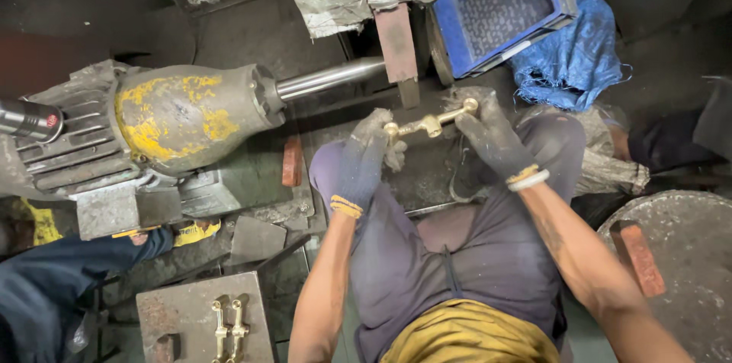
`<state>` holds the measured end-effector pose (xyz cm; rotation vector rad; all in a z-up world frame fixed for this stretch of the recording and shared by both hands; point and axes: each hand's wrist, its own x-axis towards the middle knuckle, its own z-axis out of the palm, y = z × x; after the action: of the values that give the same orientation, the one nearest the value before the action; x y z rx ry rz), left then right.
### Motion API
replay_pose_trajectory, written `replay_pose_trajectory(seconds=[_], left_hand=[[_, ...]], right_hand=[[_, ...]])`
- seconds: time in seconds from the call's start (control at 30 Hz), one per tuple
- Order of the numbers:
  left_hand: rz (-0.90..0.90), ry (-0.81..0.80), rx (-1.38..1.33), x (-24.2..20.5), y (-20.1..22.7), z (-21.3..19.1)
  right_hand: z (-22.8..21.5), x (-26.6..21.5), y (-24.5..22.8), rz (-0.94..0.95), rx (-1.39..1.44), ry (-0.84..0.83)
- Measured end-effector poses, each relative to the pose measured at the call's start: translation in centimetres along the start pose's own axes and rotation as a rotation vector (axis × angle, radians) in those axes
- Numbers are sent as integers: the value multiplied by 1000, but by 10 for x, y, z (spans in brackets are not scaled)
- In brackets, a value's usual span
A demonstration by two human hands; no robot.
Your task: The person sits on the floor and uses a bench grinder to smooth and shape small brass-colored metal parts. They hold the parts with gloved hands, pressing them against the spinning grinding wheel and rotating them to work on different surfaces. The person occasionally pauses to inspect the parts before continuing the grinding process.
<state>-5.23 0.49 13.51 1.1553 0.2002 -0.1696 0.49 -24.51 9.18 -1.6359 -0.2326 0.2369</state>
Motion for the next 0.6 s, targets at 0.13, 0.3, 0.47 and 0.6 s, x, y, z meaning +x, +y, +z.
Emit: replay_pose_trajectory(seconds=[0.13, 0.3, 0.47, 0.6], left_hand=[[29, -30, 108, 23, -8, -12], [19, 64, 160, 37, -22, -15], [-8, 139, 186, 44, -32, -17], [-64, 179, 98, 53, -40, -14]], right_hand=[[6, 23, 23, 103, 48, 17], [14, 31, 32, 133, 37, 53], [15, 37, 41, 160, -34, 81], [15, 38, 47, 240, 90, 90]])
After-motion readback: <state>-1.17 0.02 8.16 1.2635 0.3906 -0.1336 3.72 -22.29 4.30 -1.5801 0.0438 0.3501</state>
